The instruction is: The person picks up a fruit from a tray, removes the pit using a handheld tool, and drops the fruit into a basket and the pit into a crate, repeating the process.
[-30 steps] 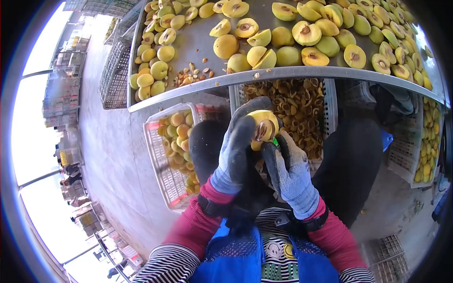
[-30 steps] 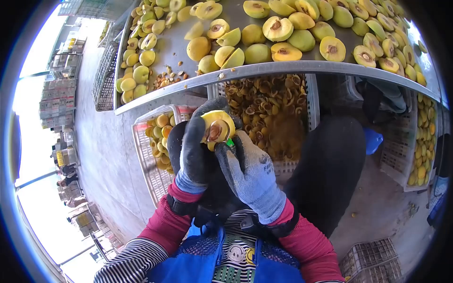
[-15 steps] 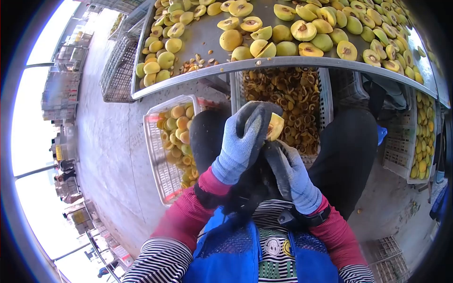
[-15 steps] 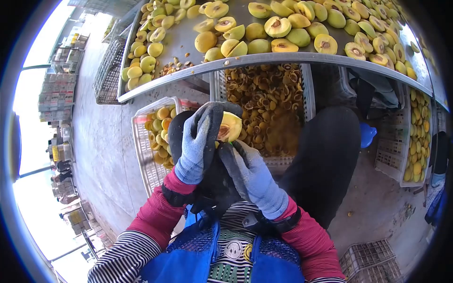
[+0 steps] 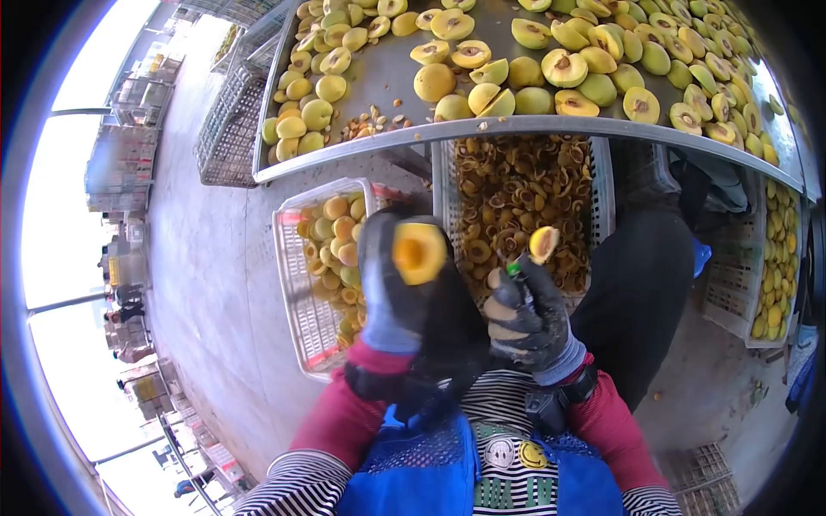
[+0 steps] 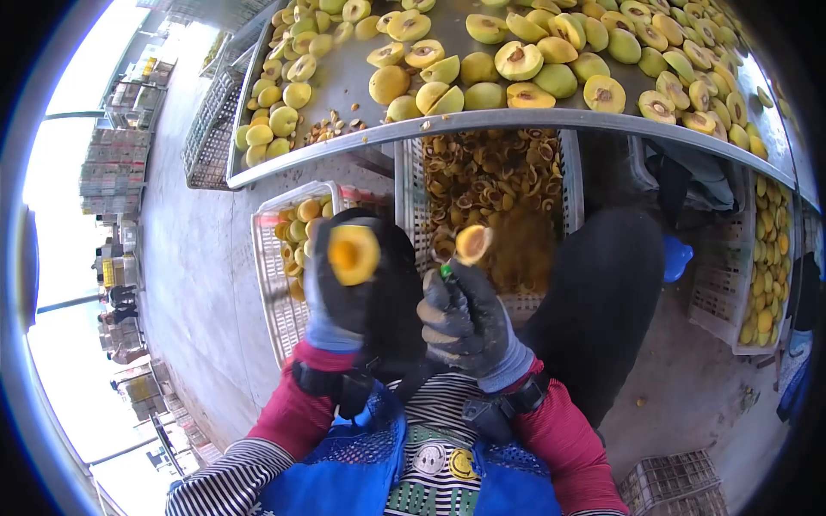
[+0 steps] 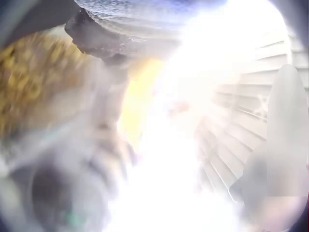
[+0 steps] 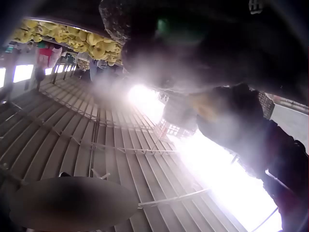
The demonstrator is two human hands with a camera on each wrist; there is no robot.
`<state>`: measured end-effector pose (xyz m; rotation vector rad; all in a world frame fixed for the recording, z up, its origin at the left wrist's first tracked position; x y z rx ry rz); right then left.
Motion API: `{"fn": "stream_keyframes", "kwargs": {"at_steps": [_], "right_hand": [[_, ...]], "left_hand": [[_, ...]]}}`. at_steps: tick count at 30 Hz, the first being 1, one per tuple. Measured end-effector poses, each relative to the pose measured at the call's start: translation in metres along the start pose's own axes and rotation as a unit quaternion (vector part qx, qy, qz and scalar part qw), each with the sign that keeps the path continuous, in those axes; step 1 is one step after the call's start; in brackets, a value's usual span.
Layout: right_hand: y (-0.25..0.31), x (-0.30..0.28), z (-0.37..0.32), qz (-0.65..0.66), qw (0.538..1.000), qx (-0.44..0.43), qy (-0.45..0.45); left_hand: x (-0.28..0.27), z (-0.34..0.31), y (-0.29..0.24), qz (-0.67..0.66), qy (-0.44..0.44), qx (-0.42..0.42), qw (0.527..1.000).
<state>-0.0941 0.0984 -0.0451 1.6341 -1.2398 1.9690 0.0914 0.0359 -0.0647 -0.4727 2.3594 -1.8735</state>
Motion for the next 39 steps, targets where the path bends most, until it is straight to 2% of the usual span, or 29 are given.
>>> {"fn": "stream_keyframes", "kwargs": {"at_steps": [1,2,3,4,5,7,9,11,13,17,19,20,21,22,24,25,27,28,29,31,32,33,35,36,37,38,39], "right_hand": [[-0.002,-0.007,-0.002,-0.030,0.998,0.027,-0.037],[-0.002,-0.010,-0.002,-0.064,0.994,0.055,-0.072],[0.000,-0.007,0.000,-0.071,0.994,0.056,-0.064],[-0.002,-0.004,0.000,-0.093,0.991,0.063,-0.072],[-0.002,-0.003,0.003,-0.112,0.988,0.068,-0.080],[0.001,-0.003,0.012,-0.138,0.983,0.060,-0.101],[0.005,-0.008,0.018,-0.146,0.981,0.036,-0.123],[0.009,-0.010,0.017,-0.185,0.970,0.025,-0.156],[0.016,-0.010,0.015,-0.221,0.956,0.014,-0.191],[0.028,-0.002,0.014,-0.260,0.924,-0.034,-0.278],[0.033,0.005,0.012,-0.261,0.912,-0.068,-0.308],[0.038,0.012,0.012,-0.275,0.910,-0.086,-0.297],[0.041,0.018,0.012,-0.289,0.908,-0.101,-0.287],[0.041,0.025,0.013,-0.284,0.908,-0.099,-0.291],[0.046,0.043,0.019,-0.416,0.855,-0.175,-0.256],[0.041,0.045,0.024,-0.414,0.855,-0.171,-0.261],[0.035,0.051,0.031,-0.471,0.803,-0.235,-0.279],[0.037,0.044,0.027,-0.553,0.756,-0.233,-0.260],[0.035,0.034,0.026,-0.554,0.755,-0.231,-0.263],[0.034,0.032,0.023,-0.720,0.557,-0.355,-0.211],[0.030,0.031,0.021,-0.710,0.591,-0.298,-0.241],[0.027,0.024,0.017,-0.711,0.589,-0.297,-0.241],[0.018,0.015,0.012,-0.840,0.377,-0.353,-0.165],[0.014,0.009,0.011,-0.841,0.376,-0.353,-0.163],[0.009,0.009,0.009,-0.859,0.297,-0.395,-0.137],[0.003,0.011,0.007,-0.869,0.215,-0.433,-0.111],[0.002,0.012,0.005,-0.869,0.214,-0.433,-0.110]], "left_hand": [[-0.030,0.022,-0.021,0.265,0.009,0.166,0.950],[-0.039,0.033,-0.064,0.153,0.034,0.157,0.975],[-0.048,0.049,-0.093,0.489,0.041,0.210,0.846],[-0.045,0.058,-0.109,0.731,0.002,0.134,0.669],[-0.053,0.075,-0.106,0.769,0.020,0.201,0.606],[0.012,0.081,-0.125,0.629,0.016,0.249,0.737],[0.064,0.111,-0.125,0.582,0.082,0.237,0.774],[0.119,0.149,-0.123,0.641,0.085,0.197,0.737],[0.152,0.194,-0.091,0.748,0.145,0.206,0.614],[0.166,0.224,-0.066,0.775,0.179,0.165,0.584],[0.156,0.207,-0.082,0.594,0.215,0.154,0.760],[0.152,0.190,-0.084,0.418,0.277,0.139,0.854],[0.143,0.167,-0.085,0.222,0.324,0.112,0.913],[0.138,0.137,-0.086,0.168,0.349,0.075,0.919],[0.127,0.087,-0.076,0.077,0.398,0.019,0.914],[0.122,0.068,-0.068,0.040,0.426,-0.003,0.904],[0.116,0.035,-0.055,-0.022,0.419,-0.044,0.907],[0.117,0.020,-0.056,-0.060,0.369,-0.052,0.926],[0.117,0.010,-0.054,-0.063,0.367,-0.054,0.926],[0.109,0.001,-0.051,0.047,0.216,-0.029,0.975],[0.112,-0.002,-0.055,0.080,0.218,0.035,0.972],[0.113,-0.007,-0.054,0.077,0.218,0.035,0.972],[0.114,-0.013,-0.056,0.081,0.195,0.086,0.974],[0.114,-0.016,-0.055,0.082,0.185,0.095,0.975],[0.113,-0.019,-0.055,0.081,0.185,0.097,0.975],[0.113,-0.023,-0.057,0.130,0.172,0.133,0.968],[0.112,-0.027,-0.058,0.177,0.157,0.168,0.957]]}}
Point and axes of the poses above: each hand's wrist, its own z-axis towards the middle knuckle, its own x-axis out of the palm, y = z × x, the point moved 3 cm from there along z, towards the middle knuckle, and after that the axes turned 1 degree about y, right-handed, at the moved point
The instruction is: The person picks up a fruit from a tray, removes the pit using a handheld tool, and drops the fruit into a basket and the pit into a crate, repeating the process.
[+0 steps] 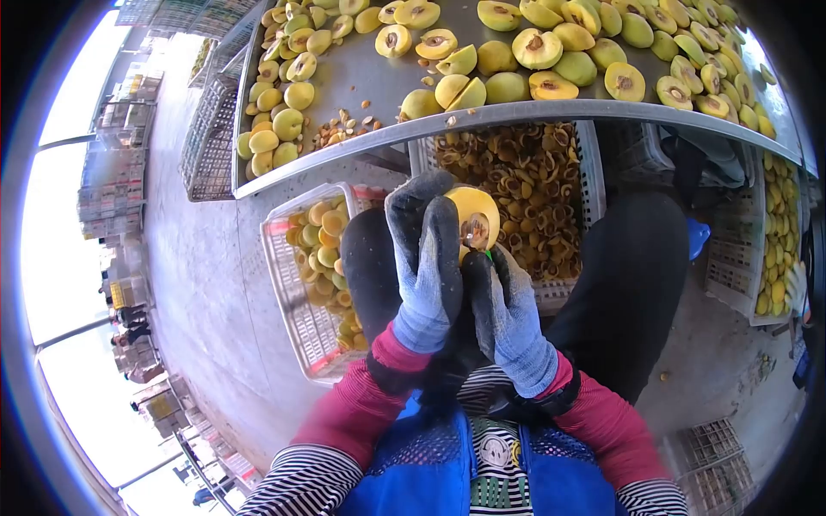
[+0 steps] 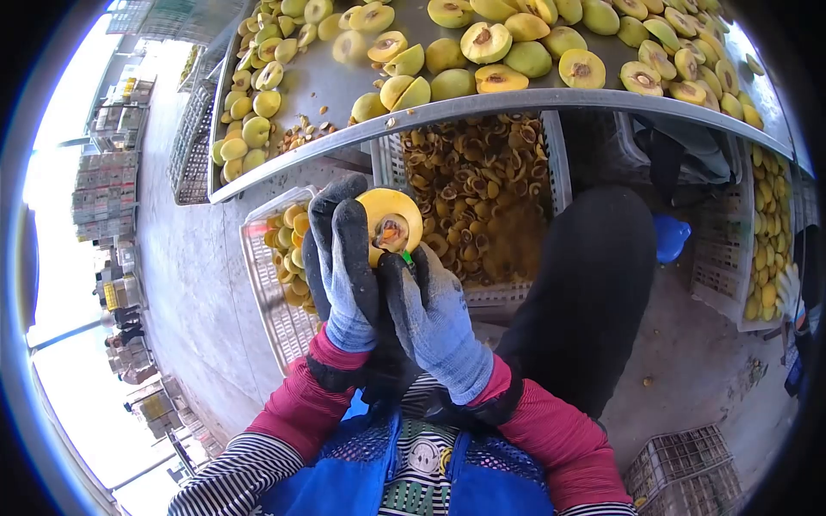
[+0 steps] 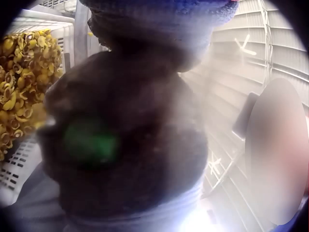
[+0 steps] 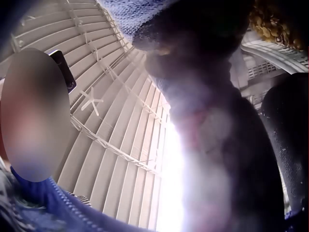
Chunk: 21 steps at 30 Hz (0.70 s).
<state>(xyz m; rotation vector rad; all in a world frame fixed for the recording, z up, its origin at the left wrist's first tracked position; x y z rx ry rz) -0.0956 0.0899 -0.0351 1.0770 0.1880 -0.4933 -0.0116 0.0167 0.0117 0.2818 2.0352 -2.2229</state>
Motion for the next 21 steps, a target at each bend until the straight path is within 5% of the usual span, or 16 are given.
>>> {"fn": "stream_keyframes", "kwargs": {"at_steps": [4,5,6,7,8,10,11,12,15,17,21], "right_hand": [[-0.001,-0.006,0.002,0.001,1.000,-0.027,0.008],[-0.012,-0.007,0.006,0.247,0.941,0.231,0.031],[-0.016,-0.004,0.004,0.460,0.759,0.459,0.047],[-0.010,-0.011,0.017,0.430,0.819,0.378,0.034],[-0.007,-0.011,0.016,0.431,0.819,0.377,0.035],[-0.004,-0.008,0.012,0.482,0.759,0.436,0.036],[-0.005,-0.010,0.011,0.395,0.816,0.413,0.089],[-0.006,-0.012,0.007,0.395,0.816,0.412,0.089],[0.001,-0.017,0.000,0.435,0.836,0.320,0.099],[0.003,-0.009,-0.004,0.669,0.549,0.487,0.118],[0.007,-0.012,-0.005,0.633,0.578,0.497,0.133]], "left_hand": [[0.004,-0.009,0.012,-0.133,0.006,-0.038,0.990],[-0.001,-0.004,0.004,0.220,0.083,0.170,0.957],[-0.002,0.006,0.005,-0.099,0.148,-0.080,0.981],[-0.006,0.013,0.003,-0.184,0.196,-0.159,0.950],[-0.007,0.015,0.000,-0.267,0.240,-0.235,0.903],[-0.005,0.016,-0.007,-0.194,0.206,-0.263,0.922],[-0.007,0.015,0.000,-0.085,0.193,-0.181,0.961],[-0.007,0.015,0.006,0.026,0.176,-0.095,0.979],[-0.002,0.011,0.016,0.014,0.143,0.020,0.989],[-0.002,0.009,0.008,0.079,0.128,0.140,0.979],[-0.003,0.006,0.012,0.001,0.147,0.025,0.989]]}}
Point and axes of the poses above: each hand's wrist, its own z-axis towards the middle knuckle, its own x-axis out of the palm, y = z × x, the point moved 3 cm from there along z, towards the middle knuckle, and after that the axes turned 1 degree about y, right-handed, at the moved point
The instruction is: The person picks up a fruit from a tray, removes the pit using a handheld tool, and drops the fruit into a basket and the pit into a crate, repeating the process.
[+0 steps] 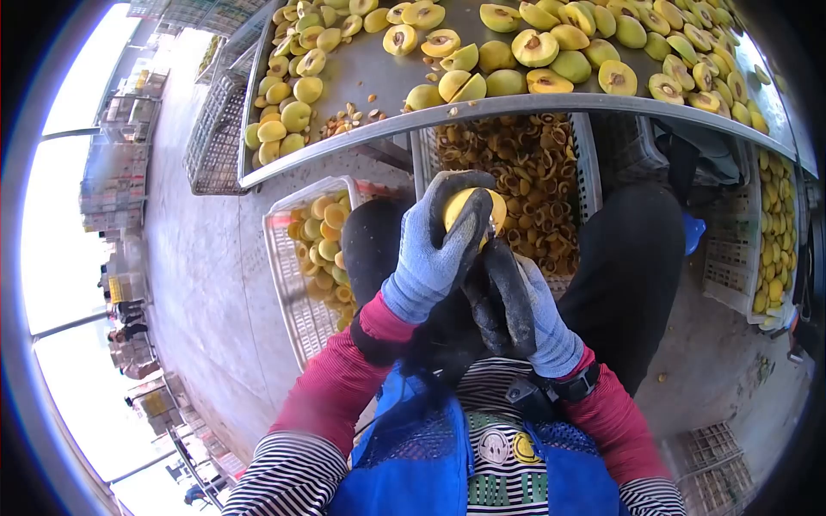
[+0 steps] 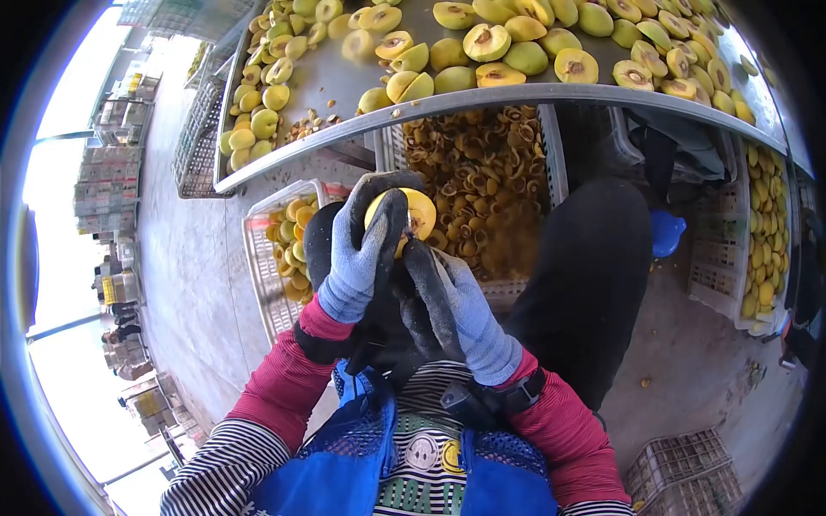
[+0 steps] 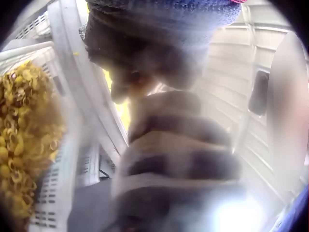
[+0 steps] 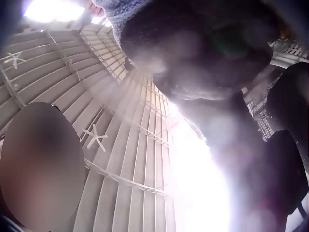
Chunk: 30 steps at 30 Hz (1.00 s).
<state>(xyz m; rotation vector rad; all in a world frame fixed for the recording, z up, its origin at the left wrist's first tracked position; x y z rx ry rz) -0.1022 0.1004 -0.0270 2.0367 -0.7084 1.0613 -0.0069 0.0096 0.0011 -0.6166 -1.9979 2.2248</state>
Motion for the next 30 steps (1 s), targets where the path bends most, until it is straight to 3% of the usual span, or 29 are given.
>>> {"fn": "stream_keyframes", "kwargs": {"at_steps": [3,6,7,8,11,12,15,19,21,22,23,24,25,27,28,29,30], "right_hand": [[0.001,0.003,-0.001,-0.045,0.999,0.003,-0.017],[-0.003,-0.001,-0.001,-0.074,0.997,0.010,-0.029],[-0.006,-0.005,0.001,-0.003,0.999,0.044,0.007],[-0.009,-0.008,0.002,0.068,0.994,0.078,0.043],[-0.017,-0.010,0.002,0.161,0.977,0.118,0.072],[-0.017,-0.012,0.004,0.160,0.977,0.119,0.072],[-0.023,-0.011,0.004,0.230,0.953,0.150,0.124],[-0.029,-0.010,0.003,0.329,0.913,0.171,0.167],[-0.034,-0.008,0.002,0.358,0.895,0.192,0.184],[-0.034,-0.005,0.002,0.393,0.870,0.193,0.228],[-0.034,-0.001,0.002,0.427,0.841,0.192,0.272],[-0.036,0.000,0.001,0.426,0.840,0.197,0.271],[-0.037,0.002,0.001,0.422,0.845,0.186,0.271],[-0.036,0.003,0.000,0.415,0.850,0.179,0.270],[-0.036,0.000,0.000,0.395,0.867,0.185,0.240],[-0.036,-0.002,0.000,0.373,0.884,0.191,0.208],[-0.034,-0.003,-0.001,0.370,0.886,0.192,0.205]], "left_hand": [[0.000,-0.009,0.004,0.041,-0.048,0.044,0.997],[-0.005,-0.007,0.003,0.104,-0.008,0.056,0.993],[-0.004,-0.004,0.005,0.144,0.032,0.047,0.988],[-0.002,-0.003,0.006,0.104,0.031,0.029,0.994],[-0.003,-0.004,0.006,0.143,0.052,0.019,0.988],[-0.004,-0.002,0.010,0.190,0.049,0.103,0.975],[-0.007,0.001,0.007,0.278,0.092,0.172,0.941],[-0.014,-0.004,0.016,0.277,0.151,0.161,0.935],[-0.009,-0.007,0.024,0.236,0.124,0.208,0.941],[-0.008,-0.012,0.033,0.041,0.128,0.062,0.989],[-0.007,-0.018,0.037,-0.156,0.122,-0.086,0.976],[-0.006,-0.024,0.027,-0.245,0.130,-0.193,0.941],[-0.003,-0.029,0.029,-0.246,0.126,-0.192,0.942],[0.003,-0.034,0.024,-0.118,0.053,0.079,0.988],[0.003,-0.035,0.031,-0.149,0.067,-0.010,0.987],[0.001,-0.035,0.031,-0.151,0.066,-0.009,0.986],[0.000,-0.034,0.035,-0.209,0.078,-0.083,0.971]]}}
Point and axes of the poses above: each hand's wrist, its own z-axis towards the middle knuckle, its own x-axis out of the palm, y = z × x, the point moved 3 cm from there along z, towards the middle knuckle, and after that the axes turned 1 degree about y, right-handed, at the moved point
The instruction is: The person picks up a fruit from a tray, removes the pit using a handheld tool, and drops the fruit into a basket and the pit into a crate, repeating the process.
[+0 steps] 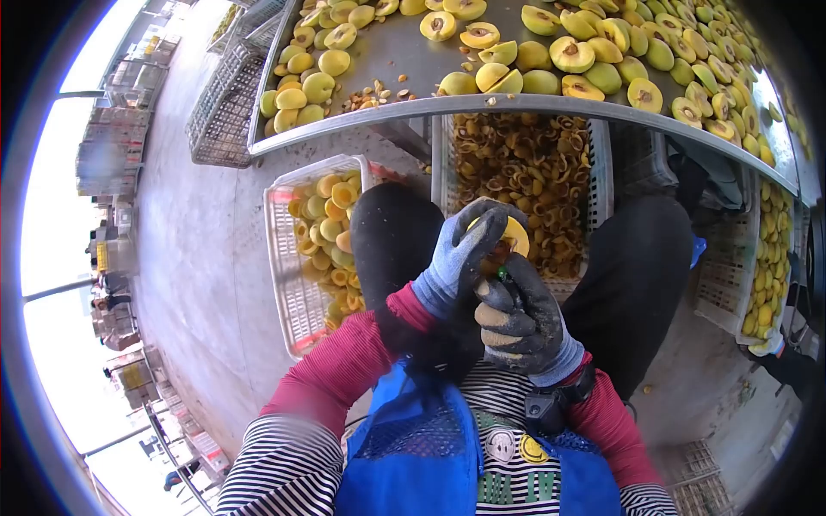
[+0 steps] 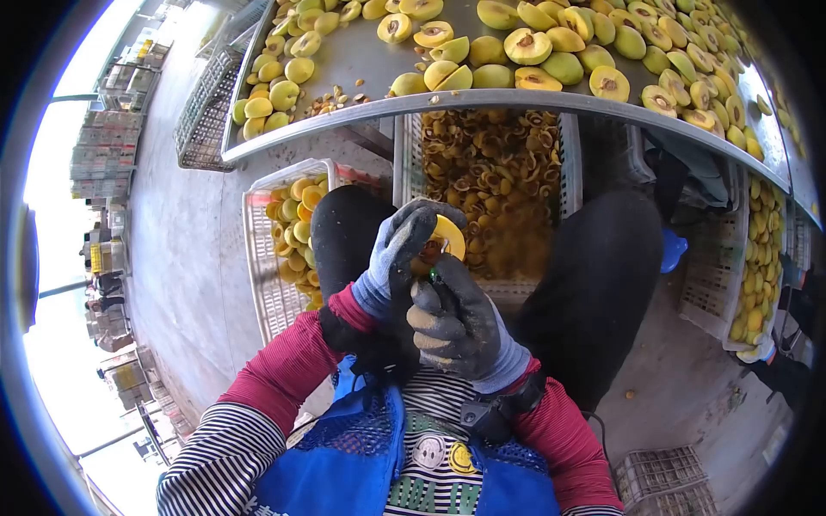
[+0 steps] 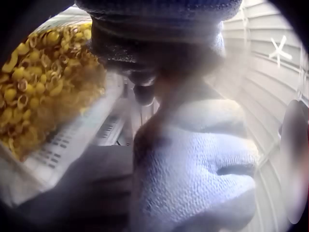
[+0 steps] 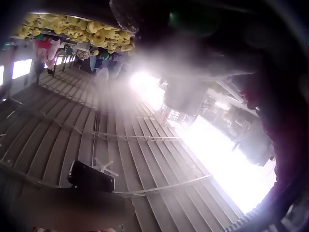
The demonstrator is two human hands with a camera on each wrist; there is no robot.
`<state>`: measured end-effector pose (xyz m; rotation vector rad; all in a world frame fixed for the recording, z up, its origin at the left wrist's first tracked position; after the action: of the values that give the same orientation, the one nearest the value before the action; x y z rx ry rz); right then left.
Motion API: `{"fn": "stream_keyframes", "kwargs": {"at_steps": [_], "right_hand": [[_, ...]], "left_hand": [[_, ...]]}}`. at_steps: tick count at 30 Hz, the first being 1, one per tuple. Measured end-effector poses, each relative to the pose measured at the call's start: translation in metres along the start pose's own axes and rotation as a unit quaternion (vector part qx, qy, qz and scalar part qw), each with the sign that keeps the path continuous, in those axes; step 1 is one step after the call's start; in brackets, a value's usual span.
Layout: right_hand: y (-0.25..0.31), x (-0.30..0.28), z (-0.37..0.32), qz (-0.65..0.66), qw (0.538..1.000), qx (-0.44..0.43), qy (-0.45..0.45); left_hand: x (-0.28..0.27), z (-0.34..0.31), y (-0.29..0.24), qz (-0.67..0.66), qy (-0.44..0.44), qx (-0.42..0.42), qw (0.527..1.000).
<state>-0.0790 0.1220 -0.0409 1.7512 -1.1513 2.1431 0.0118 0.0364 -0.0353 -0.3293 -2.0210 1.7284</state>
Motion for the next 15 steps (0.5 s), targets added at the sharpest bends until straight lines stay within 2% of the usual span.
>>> {"fn": "stream_keyframes", "kwargs": {"at_steps": [1,2,3,5,6,8,9,10,11,12,14,15], "right_hand": [[0.002,-0.002,-0.001,-0.054,0.998,-0.013,-0.041],[0.003,-0.003,-0.001,-0.106,0.991,-0.026,-0.080],[0.000,0.000,-0.001,-0.105,0.991,-0.024,-0.081],[0.000,0.002,-0.003,-0.248,0.945,-0.064,-0.204],[0.000,0.000,-0.003,-0.250,0.944,-0.064,-0.204],[-0.010,0.000,0.000,-0.050,0.997,-0.002,-0.057],[-0.012,0.001,0.001,-0.051,0.997,0.001,-0.059],[-0.014,0.006,0.003,-0.018,1.000,0.012,-0.009],[-0.018,0.010,0.005,0.018,0.999,0.023,0.040],[-0.017,0.007,0.007,0.026,0.996,0.022,0.085],[-0.015,0.007,0.009,0.024,0.996,0.018,0.087],[-0.014,0.006,0.009,0.026,0.996,0.012,0.089]], "left_hand": [[-0.003,0.002,0.003,-0.063,0.003,-0.071,0.995],[-0.007,0.005,0.003,0.002,0.009,-0.050,0.999],[-0.011,0.007,0.002,0.002,0.007,-0.050,0.999],[-0.014,0.010,-0.001,0.138,0.054,-0.021,0.989],[-0.014,0.009,-0.004,0.171,0.060,0.009,0.983],[-0.013,0.005,-0.006,0.130,0.063,0.005,0.989],[-0.010,0.003,-0.008,0.089,0.065,0.001,0.994],[-0.004,0.000,-0.008,0.003,0.050,-0.033,0.998],[0.001,-0.003,-0.018,0.056,0.050,0.033,0.997],[0.005,-0.007,-0.010,0.030,0.017,0.052,0.998],[0.006,-0.008,-0.002,0.004,-0.014,0.075,0.997],[0.005,-0.009,0.004,-0.099,-0.038,-0.018,0.994]]}}
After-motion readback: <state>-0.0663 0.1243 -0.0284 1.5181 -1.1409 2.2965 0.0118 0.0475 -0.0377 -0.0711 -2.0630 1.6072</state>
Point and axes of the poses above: each hand's wrist, its own z-axis towards the middle knuckle, its own x-axis out of the palm, y = z × x, the point moved 3 cm from there along z, towards the middle knuckle, and after that the axes turned 1 degree about y, right-handed, at the moved point
